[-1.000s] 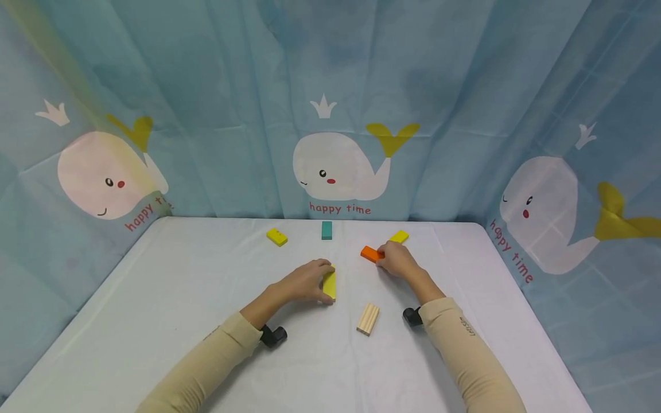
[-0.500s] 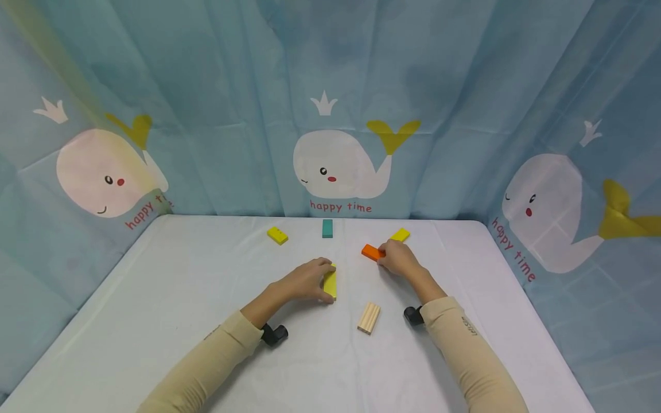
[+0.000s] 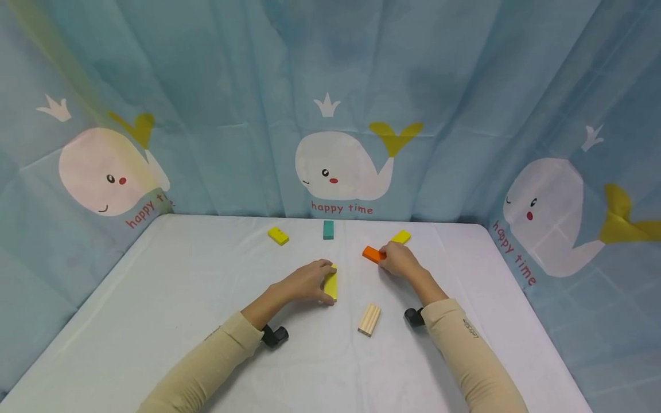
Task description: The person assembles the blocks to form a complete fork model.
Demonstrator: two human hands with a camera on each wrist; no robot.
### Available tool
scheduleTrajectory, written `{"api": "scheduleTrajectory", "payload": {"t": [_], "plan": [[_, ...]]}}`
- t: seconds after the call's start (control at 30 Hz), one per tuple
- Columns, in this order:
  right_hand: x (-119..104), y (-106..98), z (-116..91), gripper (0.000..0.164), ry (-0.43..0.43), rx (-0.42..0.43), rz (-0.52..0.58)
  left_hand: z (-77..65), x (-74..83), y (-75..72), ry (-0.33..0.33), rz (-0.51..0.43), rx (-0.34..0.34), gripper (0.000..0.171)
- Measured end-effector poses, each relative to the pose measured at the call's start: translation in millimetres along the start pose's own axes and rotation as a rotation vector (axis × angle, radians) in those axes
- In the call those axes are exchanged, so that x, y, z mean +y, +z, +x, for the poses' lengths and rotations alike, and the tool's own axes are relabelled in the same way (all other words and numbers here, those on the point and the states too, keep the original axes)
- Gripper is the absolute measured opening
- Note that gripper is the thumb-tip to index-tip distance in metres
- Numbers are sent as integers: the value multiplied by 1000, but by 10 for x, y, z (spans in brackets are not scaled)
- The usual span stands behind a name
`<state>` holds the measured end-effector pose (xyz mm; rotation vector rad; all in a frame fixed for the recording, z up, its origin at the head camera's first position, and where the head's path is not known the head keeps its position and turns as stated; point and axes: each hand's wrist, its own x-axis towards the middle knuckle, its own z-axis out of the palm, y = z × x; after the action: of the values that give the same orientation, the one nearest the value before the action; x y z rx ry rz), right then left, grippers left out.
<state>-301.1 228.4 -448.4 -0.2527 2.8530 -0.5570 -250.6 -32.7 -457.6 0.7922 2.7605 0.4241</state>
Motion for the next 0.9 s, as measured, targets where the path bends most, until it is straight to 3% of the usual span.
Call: {"api": "scheduleTrajectory", "payload": {"t": [0.27,0.53,0.9], "plan": [[9,2,-1,42,-10,-8,5,-11,13,-8,-7,2,-14,79],[17,-2,13,41,-13,-13,6,-10,-6,-20,3,6,-29,67],[-52,9,54,40,-97,8,-1,-11,10,-50,-11,-13,-41,63]]}}
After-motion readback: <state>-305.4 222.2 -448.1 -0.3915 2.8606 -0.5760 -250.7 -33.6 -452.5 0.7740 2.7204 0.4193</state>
